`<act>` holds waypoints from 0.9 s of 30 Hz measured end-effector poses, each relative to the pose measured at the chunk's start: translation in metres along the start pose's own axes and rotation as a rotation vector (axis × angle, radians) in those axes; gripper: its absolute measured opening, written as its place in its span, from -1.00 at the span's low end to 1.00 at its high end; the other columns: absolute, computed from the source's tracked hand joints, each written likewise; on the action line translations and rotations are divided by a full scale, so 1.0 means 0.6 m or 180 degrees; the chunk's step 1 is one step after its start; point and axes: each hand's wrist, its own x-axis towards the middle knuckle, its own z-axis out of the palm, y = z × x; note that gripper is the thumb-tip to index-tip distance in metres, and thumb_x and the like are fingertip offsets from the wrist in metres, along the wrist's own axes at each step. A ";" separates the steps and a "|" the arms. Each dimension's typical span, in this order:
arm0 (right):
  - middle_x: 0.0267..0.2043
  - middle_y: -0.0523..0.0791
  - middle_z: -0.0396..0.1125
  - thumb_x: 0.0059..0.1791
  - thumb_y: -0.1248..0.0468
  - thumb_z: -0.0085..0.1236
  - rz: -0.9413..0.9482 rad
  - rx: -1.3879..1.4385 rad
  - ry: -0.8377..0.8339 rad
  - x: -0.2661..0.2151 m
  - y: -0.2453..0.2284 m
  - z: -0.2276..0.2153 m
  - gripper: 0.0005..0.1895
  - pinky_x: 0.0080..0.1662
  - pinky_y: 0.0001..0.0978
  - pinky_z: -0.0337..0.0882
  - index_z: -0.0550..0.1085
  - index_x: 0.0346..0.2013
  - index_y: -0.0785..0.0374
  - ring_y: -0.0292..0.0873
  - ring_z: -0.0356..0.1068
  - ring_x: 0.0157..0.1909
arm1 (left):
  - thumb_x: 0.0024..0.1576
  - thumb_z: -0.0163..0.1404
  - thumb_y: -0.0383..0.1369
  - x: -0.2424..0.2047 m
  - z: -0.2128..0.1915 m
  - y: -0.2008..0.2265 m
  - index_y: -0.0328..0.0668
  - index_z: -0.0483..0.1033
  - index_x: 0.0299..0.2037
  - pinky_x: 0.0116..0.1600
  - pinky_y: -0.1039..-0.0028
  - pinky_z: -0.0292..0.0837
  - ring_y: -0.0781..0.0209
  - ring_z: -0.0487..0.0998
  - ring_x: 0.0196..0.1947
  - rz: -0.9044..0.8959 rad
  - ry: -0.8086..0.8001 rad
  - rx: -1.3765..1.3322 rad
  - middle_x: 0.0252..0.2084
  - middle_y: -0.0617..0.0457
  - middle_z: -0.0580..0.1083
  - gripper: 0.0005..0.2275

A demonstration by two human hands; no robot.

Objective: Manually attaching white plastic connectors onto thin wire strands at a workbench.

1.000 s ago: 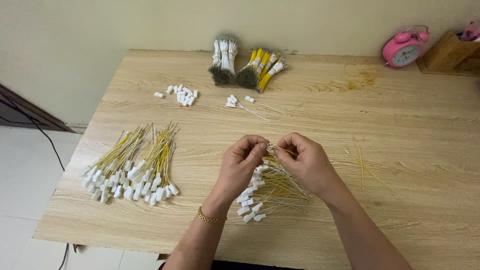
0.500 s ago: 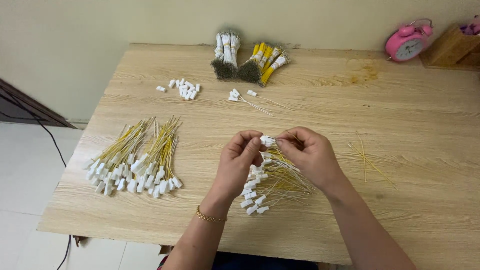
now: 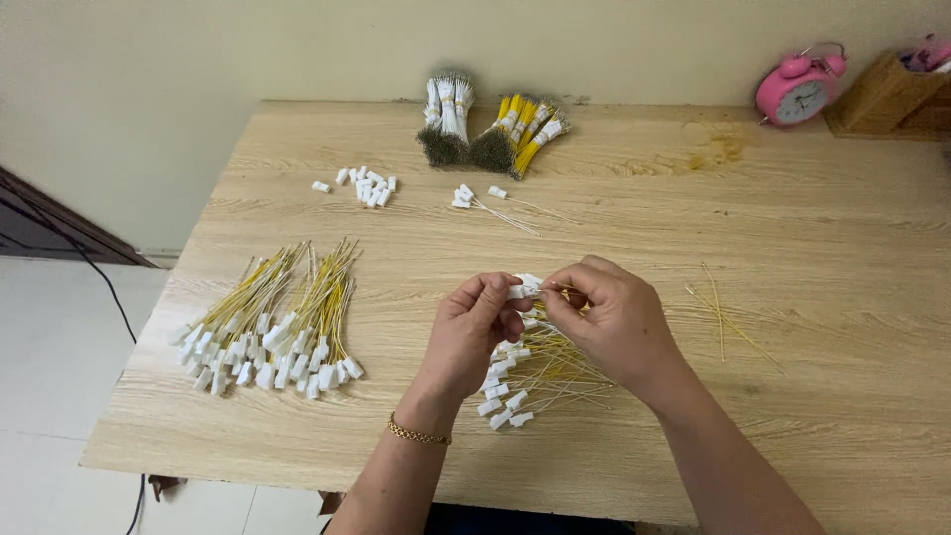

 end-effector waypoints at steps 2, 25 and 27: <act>-0.37 -0.18 0.45 -0.06 0.24 0.26 0.0053 0.0006 -0.0028 -0.001 -0.002 0.000 -0.87 -0.33 -0.42 0.42 0.60 -0.30 0.23 -0.28 0.44 -0.39 | 0.30 -0.03 -0.24 0.002 -0.003 -0.004 -0.25 0.54 -0.11 -0.30 0.53 0.44 0.37 0.48 -0.44 0.0009 -0.0024 -0.0031 -0.29 0.02 0.58 -0.78; -0.30 -0.13 0.46 0.02 0.23 0.15 0.0130 0.0415 -0.0386 0.024 0.029 0.018 -0.82 -0.25 -0.39 0.45 0.56 -0.18 0.28 -0.25 0.46 -0.29 | 0.30 -0.02 -0.27 0.028 -0.009 -0.005 -0.26 0.54 -0.15 -0.30 0.55 0.47 0.37 0.51 -0.41 0.0209 -0.0015 0.0536 -0.31 0.04 0.59 -0.80; -0.31 -0.12 0.45 0.04 0.23 0.13 0.0531 0.0518 -0.0470 0.024 0.036 0.021 -0.84 -0.25 -0.38 0.45 0.50 -0.23 0.30 -0.23 0.44 -0.31 | 0.31 -0.03 -0.26 0.031 -0.014 -0.004 -0.26 0.55 -0.15 -0.30 0.55 0.46 0.37 0.51 -0.42 0.0160 0.0004 0.0480 -0.31 0.05 0.59 -0.79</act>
